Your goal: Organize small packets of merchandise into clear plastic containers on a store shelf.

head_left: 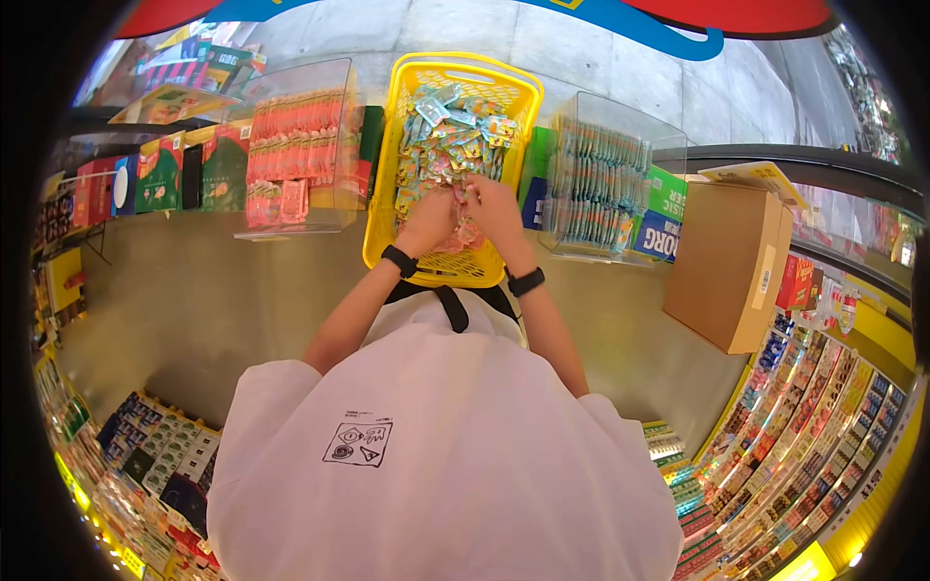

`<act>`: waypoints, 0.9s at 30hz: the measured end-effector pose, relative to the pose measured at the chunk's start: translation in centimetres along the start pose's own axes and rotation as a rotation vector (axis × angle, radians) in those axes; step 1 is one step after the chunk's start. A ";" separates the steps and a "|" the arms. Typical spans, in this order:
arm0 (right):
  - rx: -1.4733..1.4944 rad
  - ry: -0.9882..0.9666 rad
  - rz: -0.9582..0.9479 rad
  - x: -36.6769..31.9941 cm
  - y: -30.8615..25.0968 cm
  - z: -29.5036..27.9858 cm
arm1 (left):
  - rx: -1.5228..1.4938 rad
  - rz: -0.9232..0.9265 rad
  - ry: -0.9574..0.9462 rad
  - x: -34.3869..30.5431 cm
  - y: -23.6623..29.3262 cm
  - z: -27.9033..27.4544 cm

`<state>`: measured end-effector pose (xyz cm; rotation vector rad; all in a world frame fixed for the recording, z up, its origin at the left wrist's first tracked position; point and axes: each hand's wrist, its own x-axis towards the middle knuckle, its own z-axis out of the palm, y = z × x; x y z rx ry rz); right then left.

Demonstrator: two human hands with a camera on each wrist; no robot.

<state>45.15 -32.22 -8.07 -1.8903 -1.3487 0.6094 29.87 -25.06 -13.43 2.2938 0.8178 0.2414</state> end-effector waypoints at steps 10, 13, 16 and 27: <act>-0.071 -0.362 0.107 0.8 6.8 12.2 | 0.004 -0.373 -0.215 -1.6 -9.0 5.4; -0.036 -0.433 0.094 1.0 8.4 15.5 | 0.103 -0.401 -0.374 -1.6 -8.9 5.0; -0.058 -0.555 0.198 1.6 7.9 16.4 | 0.247 -0.370 -0.482 -1.7 -9.4 5.0; 0.180 -0.474 0.245 0.7 10.1 18.1 | 0.095 -0.336 -0.441 -1.8 -11.5 5.9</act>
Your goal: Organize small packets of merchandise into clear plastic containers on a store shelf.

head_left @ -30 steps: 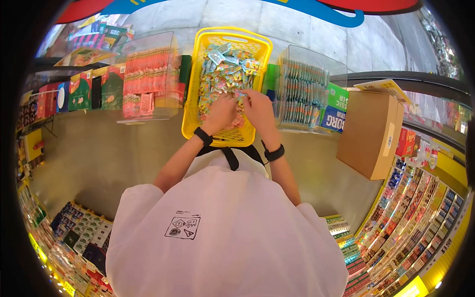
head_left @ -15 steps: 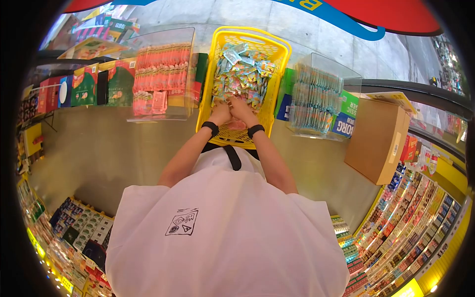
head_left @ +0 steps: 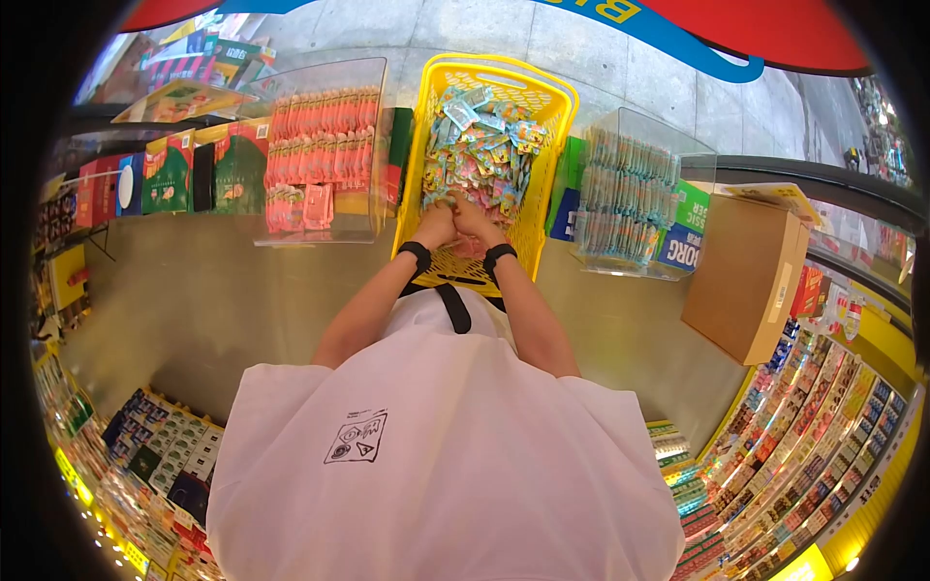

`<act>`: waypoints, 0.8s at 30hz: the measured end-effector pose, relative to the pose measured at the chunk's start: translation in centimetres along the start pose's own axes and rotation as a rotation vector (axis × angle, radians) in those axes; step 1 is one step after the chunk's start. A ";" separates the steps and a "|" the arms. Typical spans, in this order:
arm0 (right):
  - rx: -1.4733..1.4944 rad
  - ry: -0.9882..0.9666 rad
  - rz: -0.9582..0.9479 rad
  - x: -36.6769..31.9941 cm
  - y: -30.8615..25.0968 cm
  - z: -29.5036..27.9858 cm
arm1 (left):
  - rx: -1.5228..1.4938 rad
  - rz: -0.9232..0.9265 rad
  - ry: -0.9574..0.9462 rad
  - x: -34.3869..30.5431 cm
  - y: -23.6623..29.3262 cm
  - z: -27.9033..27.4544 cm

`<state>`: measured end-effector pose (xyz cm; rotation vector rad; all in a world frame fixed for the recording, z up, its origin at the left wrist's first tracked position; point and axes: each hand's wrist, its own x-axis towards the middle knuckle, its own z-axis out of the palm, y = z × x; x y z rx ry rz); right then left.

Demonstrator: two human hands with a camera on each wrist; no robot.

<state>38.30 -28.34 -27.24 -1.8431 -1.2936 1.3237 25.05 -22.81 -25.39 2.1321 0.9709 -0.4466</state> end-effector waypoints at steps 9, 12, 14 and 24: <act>-0.027 0.053 0.146 -0.6 -1.2 -1.1 | -0.176 -0.070 0.001 -2.3 3.5 -3.3; -0.039 0.100 0.169 -1.7 -2.1 -2.0 | -0.156 0.065 -0.002 -2.1 3.3 -2.6; -0.010 0.116 0.219 -2.3 -2.6 -2.7 | -0.330 0.051 0.016 -1.1 2.6 -1.4; 0.135 0.318 0.029 -9.0 -7.2 -8.8 | -0.422 0.197 0.271 -2.0 5.6 -3.7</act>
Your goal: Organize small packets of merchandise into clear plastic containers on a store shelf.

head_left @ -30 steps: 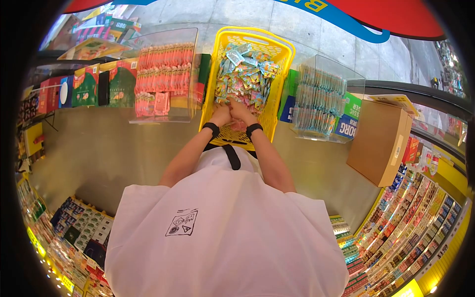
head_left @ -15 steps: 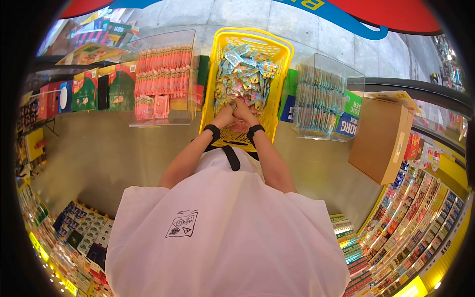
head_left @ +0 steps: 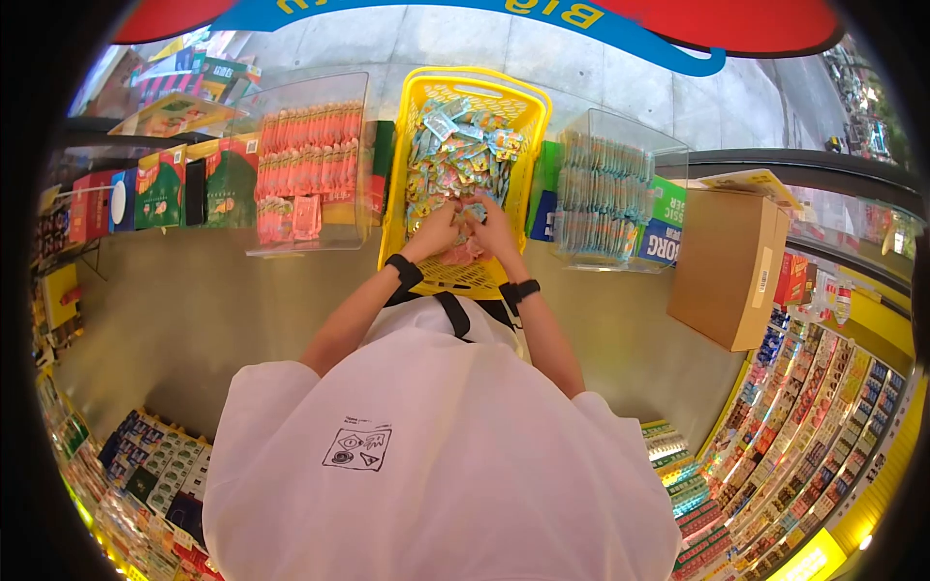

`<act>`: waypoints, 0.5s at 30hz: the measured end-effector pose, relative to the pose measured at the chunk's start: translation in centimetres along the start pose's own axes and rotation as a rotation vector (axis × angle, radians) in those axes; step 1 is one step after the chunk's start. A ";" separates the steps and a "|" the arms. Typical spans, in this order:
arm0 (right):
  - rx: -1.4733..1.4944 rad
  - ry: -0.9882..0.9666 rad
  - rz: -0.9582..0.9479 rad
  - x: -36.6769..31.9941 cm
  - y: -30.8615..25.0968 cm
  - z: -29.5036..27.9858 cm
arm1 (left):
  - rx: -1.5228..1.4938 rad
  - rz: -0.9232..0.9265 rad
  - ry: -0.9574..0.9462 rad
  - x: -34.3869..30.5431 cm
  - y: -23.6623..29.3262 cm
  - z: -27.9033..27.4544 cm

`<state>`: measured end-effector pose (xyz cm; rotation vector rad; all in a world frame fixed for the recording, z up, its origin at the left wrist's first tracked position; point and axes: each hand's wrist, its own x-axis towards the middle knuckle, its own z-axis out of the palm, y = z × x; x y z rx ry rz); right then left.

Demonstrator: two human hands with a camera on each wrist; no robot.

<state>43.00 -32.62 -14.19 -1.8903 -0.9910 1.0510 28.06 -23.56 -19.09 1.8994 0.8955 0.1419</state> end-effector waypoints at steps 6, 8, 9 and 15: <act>-0.045 0.090 -0.199 -3.7 -2.5 -4.8 | -0.240 -0.025 -0.017 0.2 3.9 -0.5; -0.040 0.096 -0.236 -4.8 -3.3 -5.9 | -0.229 0.018 0.007 0.1 5.6 -0.8; -0.035 0.094 -0.277 -5.2 -3.9 -6.4 | -0.217 0.057 0.038 0.2 6.1 -0.9; -0.271 0.126 -0.230 -6.4 -6.3 -7.5 | -0.113 0.177 0.136 0.0 8.4 -0.8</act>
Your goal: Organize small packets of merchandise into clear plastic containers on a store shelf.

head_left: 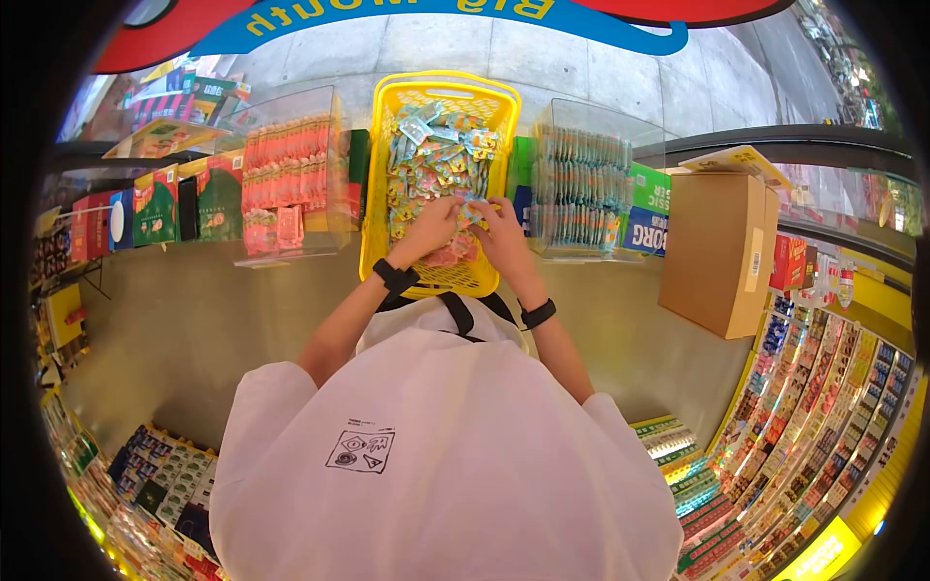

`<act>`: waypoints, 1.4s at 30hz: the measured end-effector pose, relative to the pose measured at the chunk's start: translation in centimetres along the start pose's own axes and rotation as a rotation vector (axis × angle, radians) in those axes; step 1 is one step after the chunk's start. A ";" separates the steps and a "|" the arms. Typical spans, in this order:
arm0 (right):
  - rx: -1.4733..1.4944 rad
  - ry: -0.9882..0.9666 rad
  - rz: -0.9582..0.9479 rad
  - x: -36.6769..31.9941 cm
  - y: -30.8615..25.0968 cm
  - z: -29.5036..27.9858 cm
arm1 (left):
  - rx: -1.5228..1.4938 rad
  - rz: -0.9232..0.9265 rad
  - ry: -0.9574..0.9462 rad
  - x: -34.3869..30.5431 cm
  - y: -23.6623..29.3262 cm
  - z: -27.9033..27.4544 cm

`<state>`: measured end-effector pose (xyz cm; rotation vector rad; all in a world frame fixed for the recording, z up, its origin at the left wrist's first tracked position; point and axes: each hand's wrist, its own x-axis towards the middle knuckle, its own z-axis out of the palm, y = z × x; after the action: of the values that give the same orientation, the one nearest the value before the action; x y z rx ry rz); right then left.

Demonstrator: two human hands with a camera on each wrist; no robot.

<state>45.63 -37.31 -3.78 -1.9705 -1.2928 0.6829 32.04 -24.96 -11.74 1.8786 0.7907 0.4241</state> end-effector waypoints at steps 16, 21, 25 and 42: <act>-0.481 0.233 -0.406 -2.3 -3.5 -10.1 | -0.225 -0.061 -0.010 0.4 17.9 -2.7; -0.399 0.512 -0.252 -3.3 -2.1 -15.4 | 0.007 0.161 0.074 0.6 23.4 0.7; -0.448 0.592 -0.033 -4.0 2.6 -16.7 | 0.053 0.337 0.045 1.2 24.9 5.3; -0.749 0.170 0.455 -3.0 14.7 -16.2 | 0.577 0.552 -0.105 3.3 17.7 19.0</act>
<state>64.77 -48.27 -4.63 -2.9116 -1.0843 0.2148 51.84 -40.27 -4.07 2.6480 0.3208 0.4588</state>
